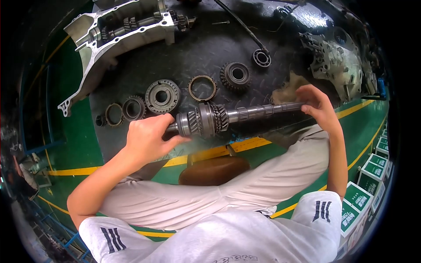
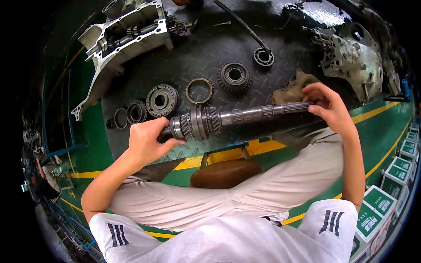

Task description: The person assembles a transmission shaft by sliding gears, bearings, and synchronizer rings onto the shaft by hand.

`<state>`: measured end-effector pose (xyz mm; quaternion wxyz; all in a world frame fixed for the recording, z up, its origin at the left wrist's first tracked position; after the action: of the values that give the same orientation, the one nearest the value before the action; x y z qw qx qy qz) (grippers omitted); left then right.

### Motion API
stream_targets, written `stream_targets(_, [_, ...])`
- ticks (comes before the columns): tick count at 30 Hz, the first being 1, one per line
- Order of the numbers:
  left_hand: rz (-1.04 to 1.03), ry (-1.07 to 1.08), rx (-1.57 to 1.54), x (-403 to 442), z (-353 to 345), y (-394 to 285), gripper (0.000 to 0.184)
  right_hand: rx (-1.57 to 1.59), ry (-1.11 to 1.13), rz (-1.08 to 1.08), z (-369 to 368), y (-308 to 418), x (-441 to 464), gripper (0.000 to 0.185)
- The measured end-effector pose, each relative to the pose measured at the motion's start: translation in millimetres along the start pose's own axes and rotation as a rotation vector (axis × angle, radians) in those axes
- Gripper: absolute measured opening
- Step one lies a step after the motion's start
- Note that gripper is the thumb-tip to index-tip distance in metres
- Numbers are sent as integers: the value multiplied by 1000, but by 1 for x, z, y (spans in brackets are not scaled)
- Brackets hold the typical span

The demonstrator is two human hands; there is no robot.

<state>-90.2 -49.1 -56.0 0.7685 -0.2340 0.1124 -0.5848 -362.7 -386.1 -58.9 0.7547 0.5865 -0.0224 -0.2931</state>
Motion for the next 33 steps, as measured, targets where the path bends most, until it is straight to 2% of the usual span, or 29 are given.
stream_targets(11, [-58,-96,66,3,-1,-1,43,-79,-95,40,6,-5,0,14])
stream_targets(14, [-66,-96,74,1,6,-6,44,55,-169,27,6,-3,-1,24])
stream_targets(17, [-109,-133,46,5,17,-11,43,74,-153,-68,6,4,-3,25])
stream_targets(19, [-95,-110,23,4,21,-13,43,273,-165,-147,4,1,-5,26])
stream_targets(22, [-61,-72,-46,3,24,-7,43,219,-126,-64,-2,14,-4,26])
stream_targets(23, [-39,-42,-67,1,24,-3,42,269,-44,-7,3,10,-3,18])
stream_targets(25, [5,-3,-101,-3,25,-1,41,212,-62,70,-6,22,-8,18])
stream_targets(26, [5,-4,-102,-4,27,-1,41,154,-77,144,-9,29,-10,25])
stream_targets(27, [19,4,-105,-6,28,-1,42,106,-25,114,-7,25,-10,41])
stream_targets(30, [65,51,-113,-16,24,1,43,0,84,61,-18,20,-5,39])
stream_targets(33, [107,89,-119,-21,19,4,44,-3,21,26,-24,19,-3,36])
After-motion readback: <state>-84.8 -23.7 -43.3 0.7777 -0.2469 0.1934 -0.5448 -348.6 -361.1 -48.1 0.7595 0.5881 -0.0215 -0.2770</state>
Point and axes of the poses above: each hand's wrist, its own x-axis towards the middle knuckle, its own z-axis out of the back of the hand, y = z × x, the point moved 6 cm from there along x, towards the middle knuckle
